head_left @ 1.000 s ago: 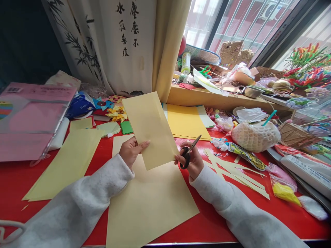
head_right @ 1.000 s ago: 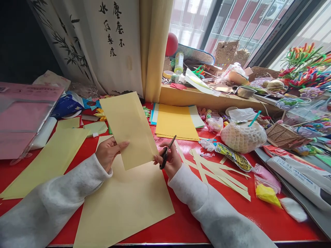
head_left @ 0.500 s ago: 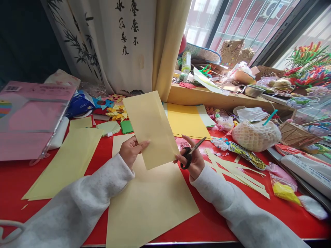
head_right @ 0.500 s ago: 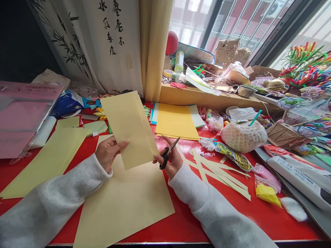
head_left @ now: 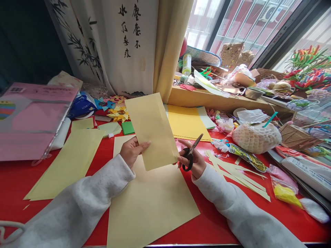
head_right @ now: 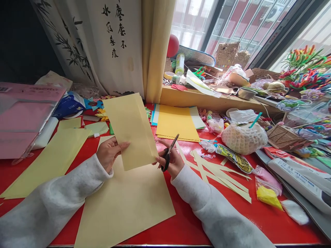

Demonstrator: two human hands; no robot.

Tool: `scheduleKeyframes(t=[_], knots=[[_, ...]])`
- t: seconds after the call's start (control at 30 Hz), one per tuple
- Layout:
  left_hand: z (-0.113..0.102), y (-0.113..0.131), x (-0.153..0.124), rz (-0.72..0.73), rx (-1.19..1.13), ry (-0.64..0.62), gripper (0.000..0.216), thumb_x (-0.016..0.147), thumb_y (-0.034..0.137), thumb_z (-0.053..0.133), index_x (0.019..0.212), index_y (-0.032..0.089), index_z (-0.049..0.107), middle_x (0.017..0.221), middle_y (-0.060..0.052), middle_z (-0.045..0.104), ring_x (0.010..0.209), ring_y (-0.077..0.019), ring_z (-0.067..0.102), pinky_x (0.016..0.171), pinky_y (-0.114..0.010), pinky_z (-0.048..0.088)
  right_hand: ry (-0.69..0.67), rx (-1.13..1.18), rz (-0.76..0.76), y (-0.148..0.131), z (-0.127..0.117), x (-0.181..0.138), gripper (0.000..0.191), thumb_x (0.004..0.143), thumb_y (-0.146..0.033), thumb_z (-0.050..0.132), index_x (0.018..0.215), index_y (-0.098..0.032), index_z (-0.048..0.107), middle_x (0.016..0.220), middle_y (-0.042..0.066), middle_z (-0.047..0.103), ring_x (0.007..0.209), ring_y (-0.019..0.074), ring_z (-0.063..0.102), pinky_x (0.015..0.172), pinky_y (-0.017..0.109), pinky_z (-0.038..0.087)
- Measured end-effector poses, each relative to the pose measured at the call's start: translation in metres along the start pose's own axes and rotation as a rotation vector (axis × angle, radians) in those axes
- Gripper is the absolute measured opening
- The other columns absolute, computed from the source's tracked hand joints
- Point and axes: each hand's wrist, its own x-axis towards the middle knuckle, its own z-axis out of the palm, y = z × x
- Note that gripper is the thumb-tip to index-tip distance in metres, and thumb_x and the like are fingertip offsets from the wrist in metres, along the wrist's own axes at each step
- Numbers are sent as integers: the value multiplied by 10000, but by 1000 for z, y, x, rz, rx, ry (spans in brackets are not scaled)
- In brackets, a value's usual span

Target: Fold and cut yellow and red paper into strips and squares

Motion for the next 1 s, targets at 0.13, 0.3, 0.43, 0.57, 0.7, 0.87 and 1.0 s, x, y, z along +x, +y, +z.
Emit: scheduleKeyframes(t=[0.13, 0.3, 0.43, 0.57, 0.7, 0.87, 1.0], knots=[[-4, -3, 0, -73, 69, -138, 294, 567, 230, 664, 834, 136, 584, 797, -40, 650, 737, -183, 592, 650, -296, 483, 45, -3, -44, -7, -10, 5, 283, 610, -248, 625, 851, -203, 484, 665, -15, 573, 527, 107, 549, 482, 254, 439], [-4, -10, -3, -206, 111, -423, 270, 588, 213, 650, 843, 146, 591, 802, -37, 650, 746, -194, 593, 644, -309, 484, 182, 20, -65, -8, -14, 10, 321, 601, -232, 632, 885, -217, 482, 579, -54, 541, 448, 83, 519, 408, 216, 407], [-3, -14, -3, -285, 129, -522, 244, 594, 196, 646, 825, 143, 590, 807, -40, 650, 758, -202, 592, 665, -327, 479, 272, 48, -23, -3, -17, 13, 355, 580, -230, 645, 893, -198, 480, 522, -73, 500, 389, 73, 486, 335, 189, 352], [-4, -16, -2, -303, 117, -541, 253, 615, 190, 629, 859, 144, 581, 835, -46, 645, 780, -206, 587, 685, -333, 473, 234, 34, -38, 0, -19, 15, 262, 602, -226, 623, 813, -176, 477, 457, -77, 505, 349, 95, 497, 356, 218, 376], [-3, -19, -3, -316, 34, -504, 272, 632, 179, 616, 894, 147, 551, 867, -55, 634, 797, -215, 582, 707, -361, 463, 246, 22, -66, 1, -19, 14, 236, 608, -204, 617, 793, -179, 472, 465, -74, 532, 353, 95, 507, 370, 215, 381], [1, -22, -7, -292, -39, -484, 299, 658, 188, 591, 938, 133, 500, 891, -82, 612, 784, -226, 582, 718, -409, 451, 256, 29, -55, 3, -18, 13, 235, 606, -206, 618, 789, -178, 472, 460, -74, 531, 353, 95, 507, 363, 212, 372], [3, -20, -7, -193, 11, -428, 447, 658, 192, 588, 1065, 150, 408, 978, -103, 564, 841, -233, 560, 726, -414, 444, 235, 43, -21, 5, -16, 12, 241, 601, -205, 621, 797, -182, 483, 482, -73, 524, 362, 97, 512, 359, 215, 367]])
